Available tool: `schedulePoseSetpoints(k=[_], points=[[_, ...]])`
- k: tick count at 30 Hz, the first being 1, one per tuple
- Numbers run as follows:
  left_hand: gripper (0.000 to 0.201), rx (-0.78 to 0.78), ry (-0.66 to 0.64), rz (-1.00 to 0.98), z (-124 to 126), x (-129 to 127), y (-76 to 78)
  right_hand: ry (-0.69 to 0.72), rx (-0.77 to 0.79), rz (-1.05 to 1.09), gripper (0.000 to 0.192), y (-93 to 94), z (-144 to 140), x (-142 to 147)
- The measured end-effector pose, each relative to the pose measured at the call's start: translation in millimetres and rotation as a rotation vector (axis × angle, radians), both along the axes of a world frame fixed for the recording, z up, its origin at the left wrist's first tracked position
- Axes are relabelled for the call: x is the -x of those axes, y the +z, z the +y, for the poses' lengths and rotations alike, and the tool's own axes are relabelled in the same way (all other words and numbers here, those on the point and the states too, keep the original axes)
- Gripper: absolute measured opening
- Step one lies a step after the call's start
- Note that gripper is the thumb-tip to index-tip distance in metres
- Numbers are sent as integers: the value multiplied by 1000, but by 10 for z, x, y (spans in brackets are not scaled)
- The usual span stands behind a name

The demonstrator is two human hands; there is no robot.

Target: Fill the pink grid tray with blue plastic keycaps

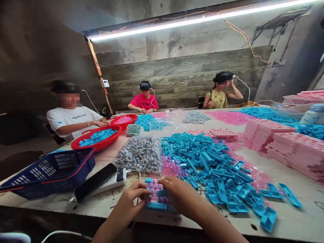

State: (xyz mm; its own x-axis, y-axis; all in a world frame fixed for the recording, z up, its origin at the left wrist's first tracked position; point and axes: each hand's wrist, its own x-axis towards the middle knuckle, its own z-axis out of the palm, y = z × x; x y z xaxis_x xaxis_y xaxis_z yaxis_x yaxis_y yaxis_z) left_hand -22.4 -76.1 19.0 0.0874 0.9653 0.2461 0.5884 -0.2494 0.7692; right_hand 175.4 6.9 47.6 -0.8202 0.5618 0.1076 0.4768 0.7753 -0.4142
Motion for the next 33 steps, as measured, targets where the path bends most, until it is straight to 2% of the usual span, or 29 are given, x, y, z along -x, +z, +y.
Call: schedulePoseSetpoints(k=[7,12,16,21,26,33], points=[[14,-17,0,45,52,9,-22,4,-26,8,42,-12,69,-41],[17,5,31,133,61,16,-14,14,-24,8,40,38,62,-62],[19,38,0,157,70,-11,38,5,-7,9,43,55,65,-55],[20,100,29,243,93,-56,102,13,-10,24,41,36,95,-49],[21,98,20,339,120,-66,94,18,-14,41,43,6,114,-58],[18,112,7,315,112,-55,103,20,-5,39,47,7,109,-78]])
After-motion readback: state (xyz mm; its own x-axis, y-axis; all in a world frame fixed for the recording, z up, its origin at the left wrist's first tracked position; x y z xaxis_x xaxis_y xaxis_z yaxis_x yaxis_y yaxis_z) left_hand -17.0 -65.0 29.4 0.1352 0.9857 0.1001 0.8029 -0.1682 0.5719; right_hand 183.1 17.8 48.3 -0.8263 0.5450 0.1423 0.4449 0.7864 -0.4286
